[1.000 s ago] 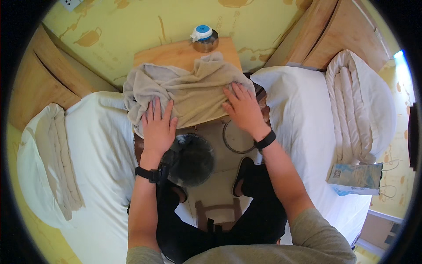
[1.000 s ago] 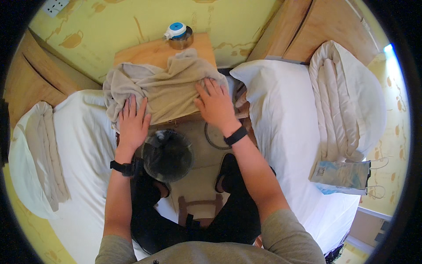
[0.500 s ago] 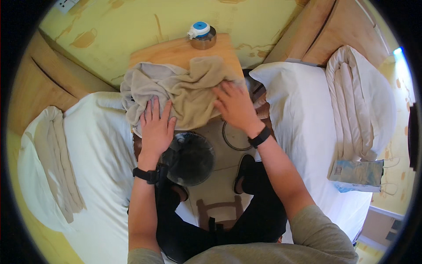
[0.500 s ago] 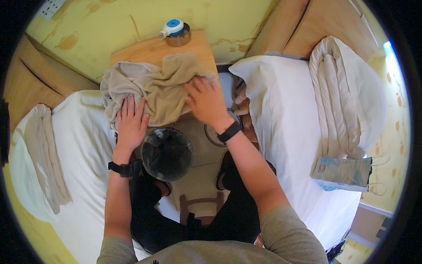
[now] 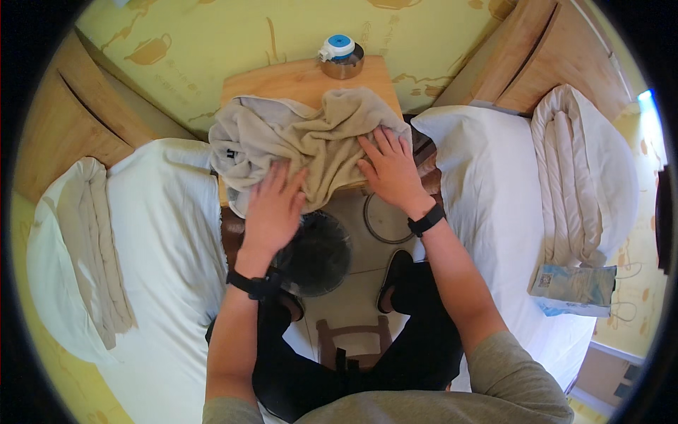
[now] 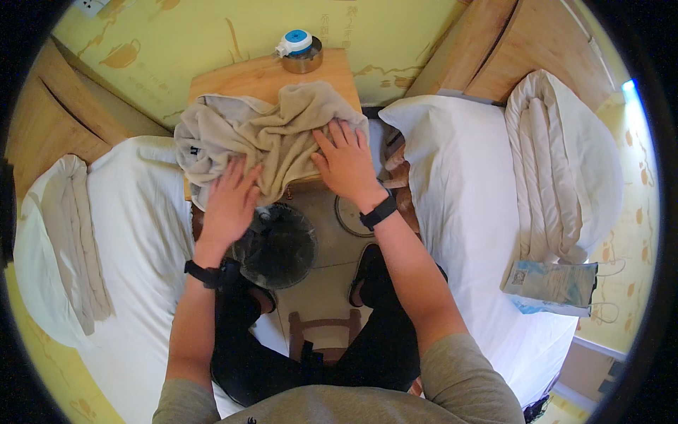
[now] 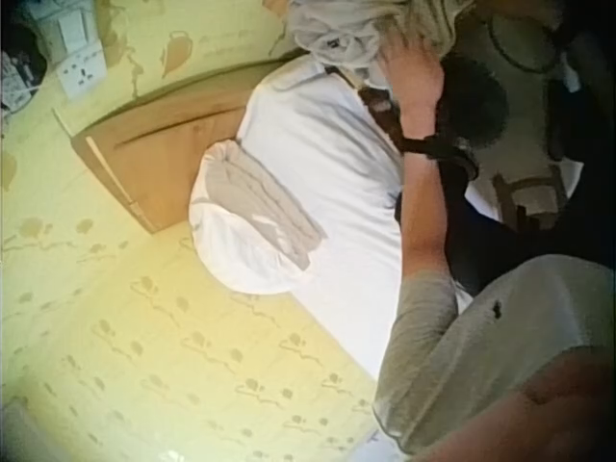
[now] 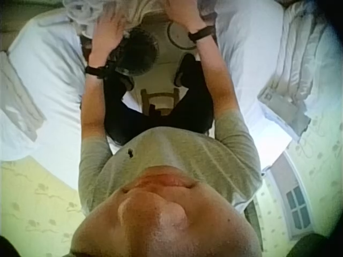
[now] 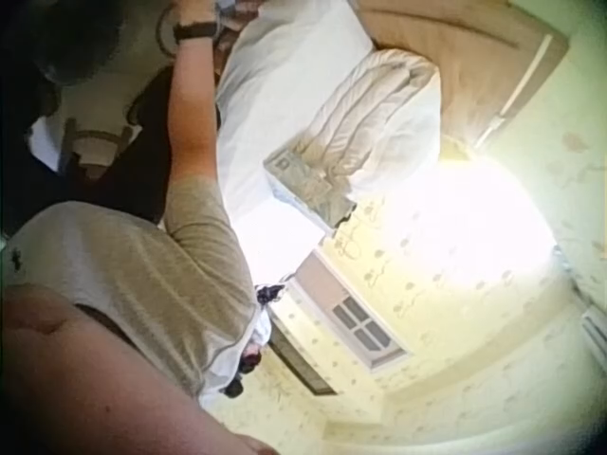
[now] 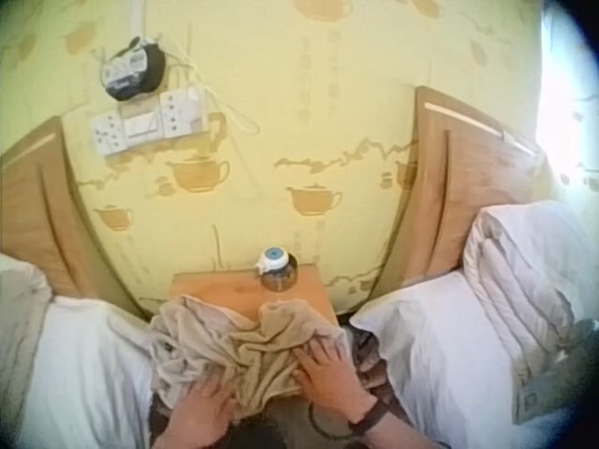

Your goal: Cleaning and smoothing a towel on a nightstand and using a small tool to poke at furniture components.

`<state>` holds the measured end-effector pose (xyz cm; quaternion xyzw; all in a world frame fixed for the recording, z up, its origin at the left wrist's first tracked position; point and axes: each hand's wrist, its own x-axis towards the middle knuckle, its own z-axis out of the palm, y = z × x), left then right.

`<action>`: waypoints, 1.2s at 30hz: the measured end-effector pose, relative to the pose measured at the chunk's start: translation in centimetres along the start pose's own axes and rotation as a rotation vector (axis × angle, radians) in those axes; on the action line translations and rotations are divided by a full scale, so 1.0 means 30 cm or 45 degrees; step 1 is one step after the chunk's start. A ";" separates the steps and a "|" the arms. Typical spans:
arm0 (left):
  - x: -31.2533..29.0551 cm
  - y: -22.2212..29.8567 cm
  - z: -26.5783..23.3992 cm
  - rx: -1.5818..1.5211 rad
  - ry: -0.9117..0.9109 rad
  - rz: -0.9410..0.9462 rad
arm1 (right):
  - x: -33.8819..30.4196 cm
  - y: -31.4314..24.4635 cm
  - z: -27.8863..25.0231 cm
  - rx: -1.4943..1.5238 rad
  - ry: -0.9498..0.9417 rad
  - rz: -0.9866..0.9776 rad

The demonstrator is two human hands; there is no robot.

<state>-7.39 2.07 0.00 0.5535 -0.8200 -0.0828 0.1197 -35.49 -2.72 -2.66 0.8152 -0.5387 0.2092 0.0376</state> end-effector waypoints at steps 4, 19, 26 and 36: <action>0.008 -0.119 -0.024 0.036 0.045 -0.168 | -0.004 0.008 -0.005 0.115 -0.044 0.010; 0.004 -0.078 -0.021 0.149 0.153 -0.129 | 0.002 0.000 -0.009 0.041 -0.040 -0.007; 0.013 -0.033 -0.072 -0.110 0.078 -0.117 | 0.031 0.009 -0.068 0.225 -0.031 0.054; 0.033 -0.079 -0.214 -0.303 0.023 -0.764 | 0.018 0.028 -0.185 0.313 -0.248 0.459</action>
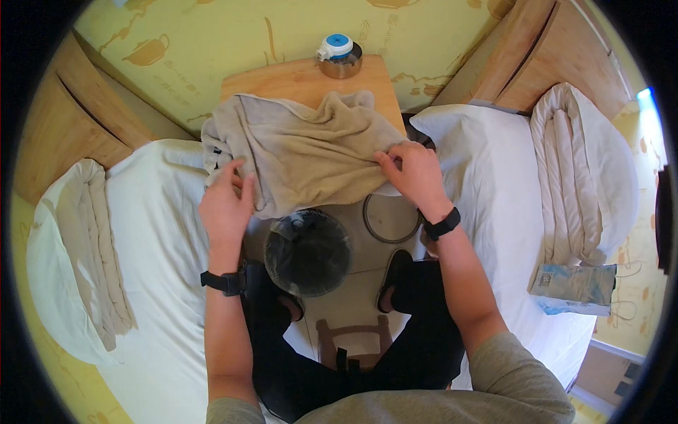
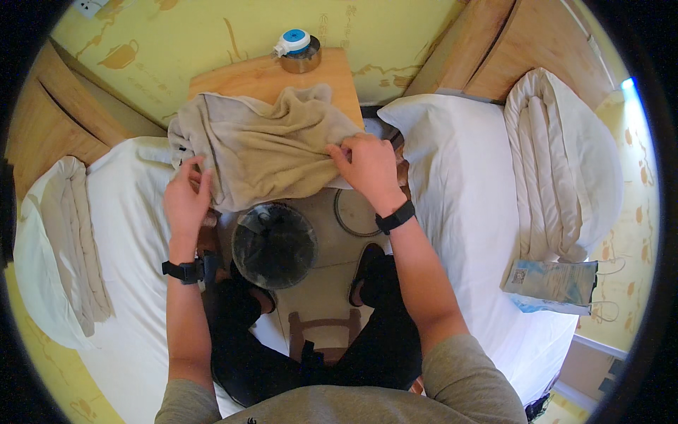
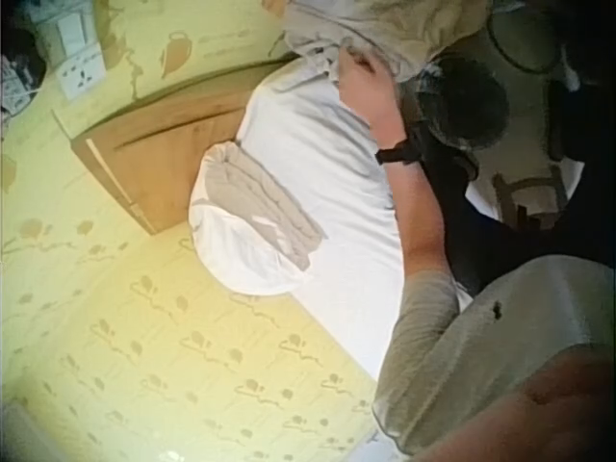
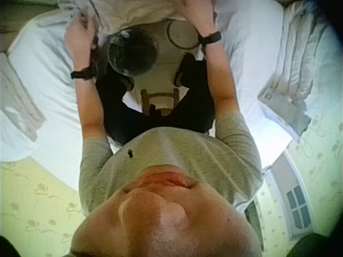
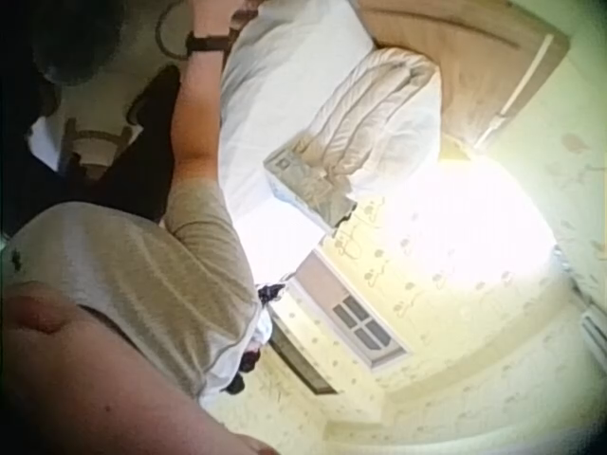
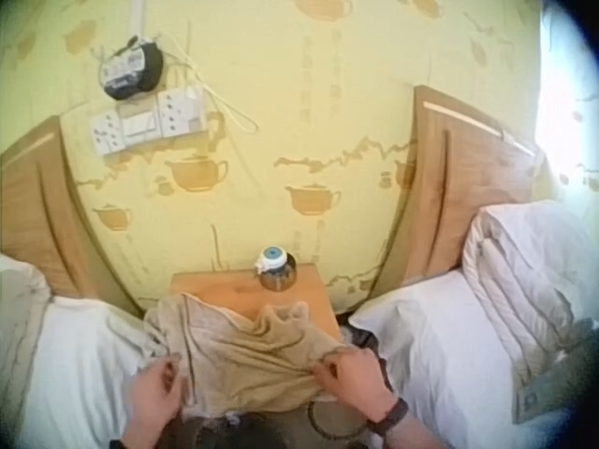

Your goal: Cleaning and smoothing a towel on a nightstand and using a small tool to poke at furniture components.

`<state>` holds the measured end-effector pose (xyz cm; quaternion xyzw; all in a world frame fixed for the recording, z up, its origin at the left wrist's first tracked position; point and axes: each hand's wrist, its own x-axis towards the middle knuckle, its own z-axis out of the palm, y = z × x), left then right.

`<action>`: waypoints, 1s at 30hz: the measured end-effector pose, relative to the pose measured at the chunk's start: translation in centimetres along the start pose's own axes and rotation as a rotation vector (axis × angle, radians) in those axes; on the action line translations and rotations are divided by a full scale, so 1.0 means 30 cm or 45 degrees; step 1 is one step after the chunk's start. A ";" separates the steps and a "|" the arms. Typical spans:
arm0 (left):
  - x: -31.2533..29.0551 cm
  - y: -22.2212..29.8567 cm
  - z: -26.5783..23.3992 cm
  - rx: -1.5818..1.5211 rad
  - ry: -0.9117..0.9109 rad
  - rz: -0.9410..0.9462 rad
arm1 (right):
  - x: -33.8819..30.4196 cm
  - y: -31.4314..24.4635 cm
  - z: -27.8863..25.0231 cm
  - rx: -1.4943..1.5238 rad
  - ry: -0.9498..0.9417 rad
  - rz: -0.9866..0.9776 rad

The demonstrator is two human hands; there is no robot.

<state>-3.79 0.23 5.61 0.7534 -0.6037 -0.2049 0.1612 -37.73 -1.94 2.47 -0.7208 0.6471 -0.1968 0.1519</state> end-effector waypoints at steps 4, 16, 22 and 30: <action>0.049 -0.163 0.060 0.228 0.507 0.368 | 0.005 -0.008 0.038 -0.153 0.155 -0.073; 0.061 -0.157 0.030 0.187 0.062 0.026 | 0.008 0.002 0.053 0.034 0.065 -0.172; 0.057 -0.202 -0.038 0.110 0.019 0.008 | 0.021 0.026 0.052 0.479 0.214 -0.080; 0.048 -0.289 -0.094 -0.093 -0.138 0.017 | 0.039 0.068 0.004 0.708 0.520 0.144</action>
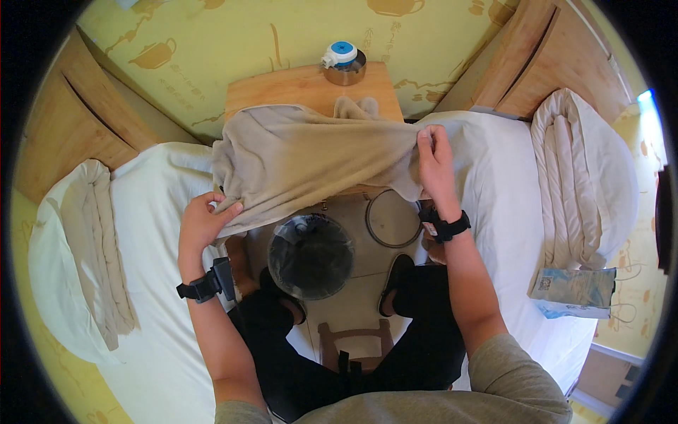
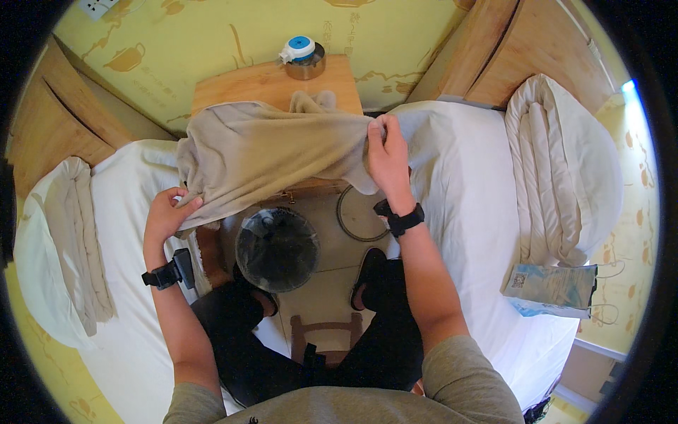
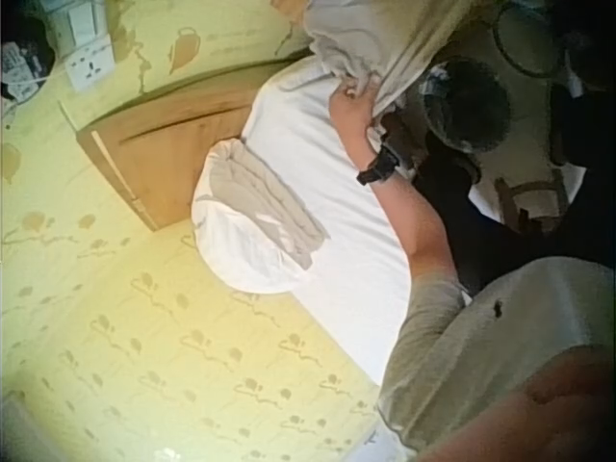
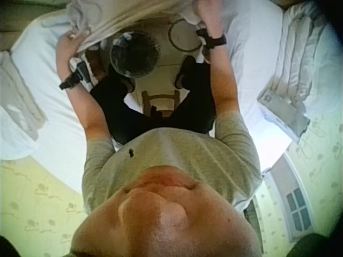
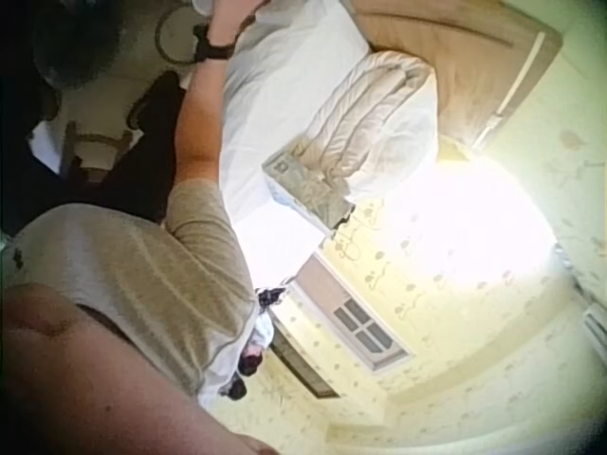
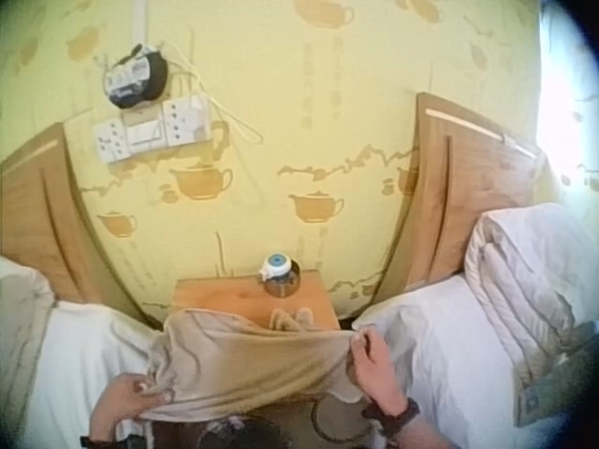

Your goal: Cleaning and smoothing a towel on a nightstand and using a small tool to poke at furniture components.

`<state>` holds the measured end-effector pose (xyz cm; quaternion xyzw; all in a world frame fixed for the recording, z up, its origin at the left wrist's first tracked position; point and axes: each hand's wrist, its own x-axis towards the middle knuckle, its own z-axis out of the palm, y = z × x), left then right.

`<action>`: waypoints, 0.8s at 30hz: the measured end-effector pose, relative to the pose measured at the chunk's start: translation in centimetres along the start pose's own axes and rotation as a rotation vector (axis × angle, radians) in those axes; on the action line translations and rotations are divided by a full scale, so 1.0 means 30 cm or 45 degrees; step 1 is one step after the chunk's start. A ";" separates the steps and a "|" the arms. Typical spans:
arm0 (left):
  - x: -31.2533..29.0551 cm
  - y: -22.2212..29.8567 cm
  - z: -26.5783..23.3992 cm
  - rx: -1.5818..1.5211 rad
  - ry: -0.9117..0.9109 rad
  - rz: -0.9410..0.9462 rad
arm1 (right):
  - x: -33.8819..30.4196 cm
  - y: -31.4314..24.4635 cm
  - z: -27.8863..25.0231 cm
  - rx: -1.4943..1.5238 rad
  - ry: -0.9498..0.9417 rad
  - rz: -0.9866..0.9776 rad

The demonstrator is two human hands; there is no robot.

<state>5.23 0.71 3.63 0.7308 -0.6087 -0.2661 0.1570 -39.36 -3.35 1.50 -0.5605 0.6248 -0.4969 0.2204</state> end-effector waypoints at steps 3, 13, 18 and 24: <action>-0.012 0.041 -0.010 0.152 0.132 -0.062 | -0.004 -0.032 -0.008 -0.152 -0.116 -0.020; 0.022 0.053 0.105 0.213 0.313 0.059 | -0.050 -0.067 0.008 -0.447 -0.699 0.022; 0.038 0.102 0.085 0.199 0.114 -0.204 | -0.056 -0.052 0.008 -0.628 -0.604 -0.084; 0.042 0.004 0.006 -0.045 -0.052 -0.269 | -0.014 0.033 0.016 -0.068 -0.184 -0.128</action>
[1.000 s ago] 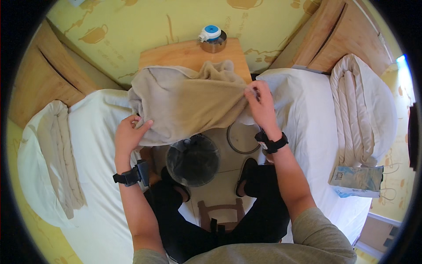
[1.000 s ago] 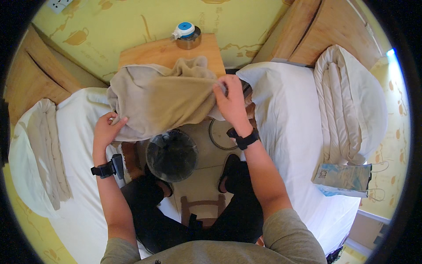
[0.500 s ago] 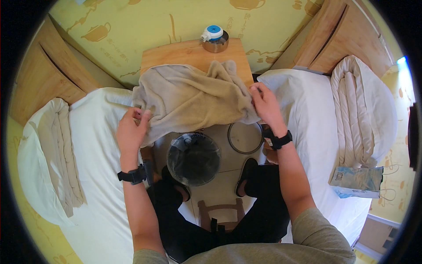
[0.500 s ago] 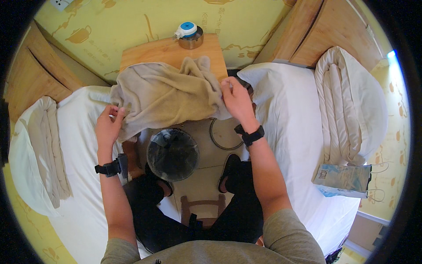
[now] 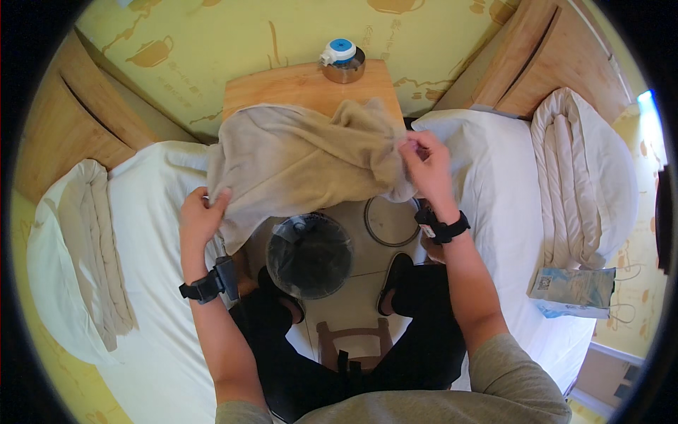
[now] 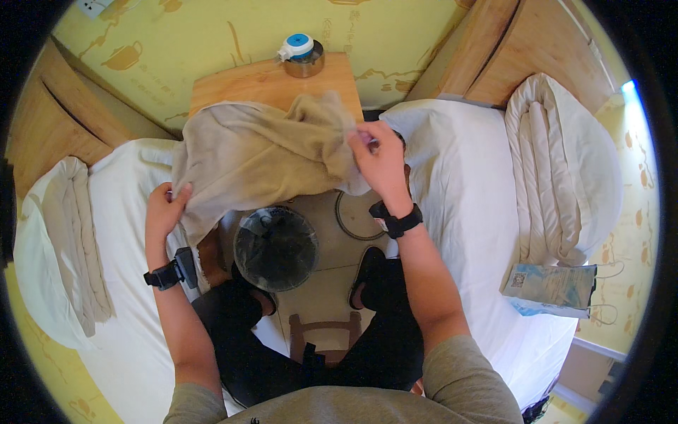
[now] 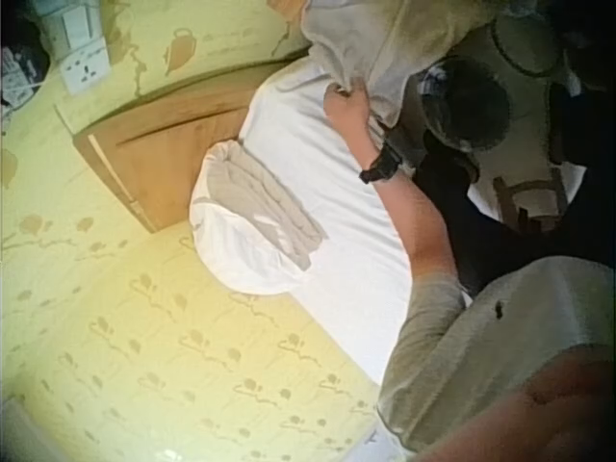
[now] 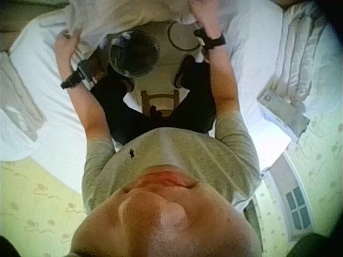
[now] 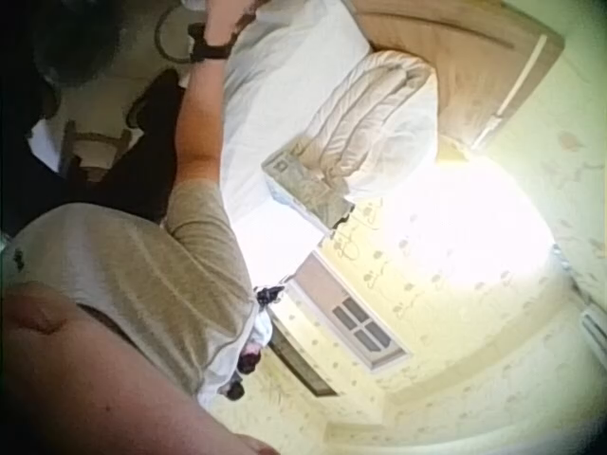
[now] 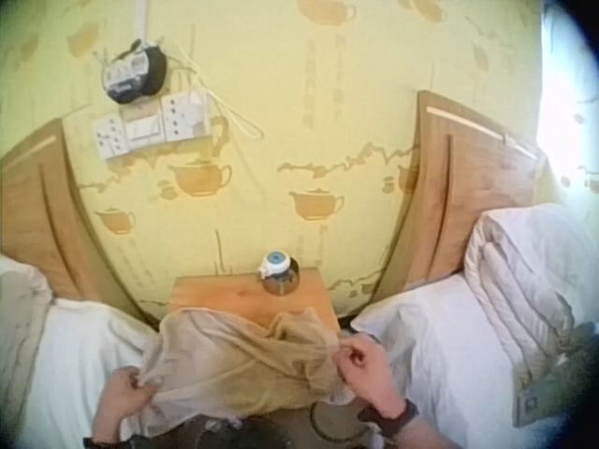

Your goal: Cleaning and smoothing a towel on a nightstand and using a small tool to poke at furniture components.

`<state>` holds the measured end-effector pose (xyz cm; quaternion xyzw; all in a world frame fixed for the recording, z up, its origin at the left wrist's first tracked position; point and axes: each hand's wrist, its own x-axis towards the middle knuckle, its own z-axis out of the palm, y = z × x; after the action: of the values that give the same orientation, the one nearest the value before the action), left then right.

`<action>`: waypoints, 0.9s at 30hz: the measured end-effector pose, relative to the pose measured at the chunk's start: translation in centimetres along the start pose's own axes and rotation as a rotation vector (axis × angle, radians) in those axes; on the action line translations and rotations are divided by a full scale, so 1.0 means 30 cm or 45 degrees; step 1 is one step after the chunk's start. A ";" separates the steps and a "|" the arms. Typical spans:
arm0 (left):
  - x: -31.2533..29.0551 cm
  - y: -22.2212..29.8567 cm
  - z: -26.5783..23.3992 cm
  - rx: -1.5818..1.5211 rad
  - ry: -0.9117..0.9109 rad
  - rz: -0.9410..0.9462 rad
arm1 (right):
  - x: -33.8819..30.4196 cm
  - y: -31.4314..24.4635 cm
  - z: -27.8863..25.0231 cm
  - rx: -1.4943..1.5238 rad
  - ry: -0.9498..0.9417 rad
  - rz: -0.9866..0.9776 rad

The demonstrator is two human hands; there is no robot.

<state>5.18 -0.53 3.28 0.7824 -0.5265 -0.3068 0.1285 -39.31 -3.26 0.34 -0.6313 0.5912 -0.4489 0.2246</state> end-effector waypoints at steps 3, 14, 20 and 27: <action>-0.008 -0.004 -0.023 -0.111 0.158 0.262 | 0.014 0.015 -0.014 0.248 0.143 0.100; -0.004 0.077 -0.014 -2.146 -0.129 0.533 | 0.058 -0.157 -0.059 1.765 0.101 0.397; 0.081 -0.028 0.082 -0.633 0.081 0.262 | 0.051 0.006 0.000 0.505 -0.099 0.350; 0.037 0.048 0.038 -1.328 -0.280 0.061 | 0.027 -0.040 0.014 -0.493 0.001 -0.161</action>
<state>3.69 -1.98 2.76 0.5656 -0.3322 -0.6048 0.4515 -38.38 -3.89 1.34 -0.6984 0.6257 -0.3403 0.0704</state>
